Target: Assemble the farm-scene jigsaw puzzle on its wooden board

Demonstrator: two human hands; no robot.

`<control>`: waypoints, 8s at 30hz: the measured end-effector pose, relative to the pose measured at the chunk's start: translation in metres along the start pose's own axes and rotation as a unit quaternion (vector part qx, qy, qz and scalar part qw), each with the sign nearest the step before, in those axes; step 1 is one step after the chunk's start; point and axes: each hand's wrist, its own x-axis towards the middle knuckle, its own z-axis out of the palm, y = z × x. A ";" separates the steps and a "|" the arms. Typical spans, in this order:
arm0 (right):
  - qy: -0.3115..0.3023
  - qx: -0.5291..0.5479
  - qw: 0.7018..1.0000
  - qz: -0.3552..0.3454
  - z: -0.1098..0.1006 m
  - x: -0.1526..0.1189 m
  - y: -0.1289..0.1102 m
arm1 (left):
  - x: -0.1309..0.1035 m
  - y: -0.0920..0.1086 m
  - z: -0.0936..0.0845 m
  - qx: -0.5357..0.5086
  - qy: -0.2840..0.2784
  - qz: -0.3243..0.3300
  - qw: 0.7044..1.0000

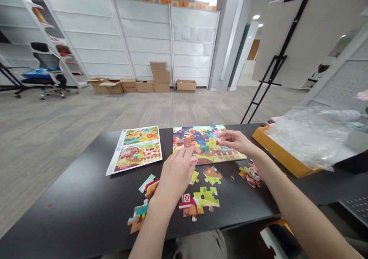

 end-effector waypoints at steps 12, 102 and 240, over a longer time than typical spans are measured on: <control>0.048 -0.037 0.997 0.041 -0.029 0.007 0.036 | -0.009 -0.014 -0.013 0.047 -0.014 -0.020 0.999; -0.027 -0.310 0.949 -0.055 -0.001 0.016 0.031 | -0.014 -0.009 -0.022 0.066 -0.121 -0.020 0.990; 0.139 -0.315 0.931 -0.119 -0.009 0.002 0.007 | -0.023 -0.043 -0.044 -0.271 -0.127 -0.099 0.949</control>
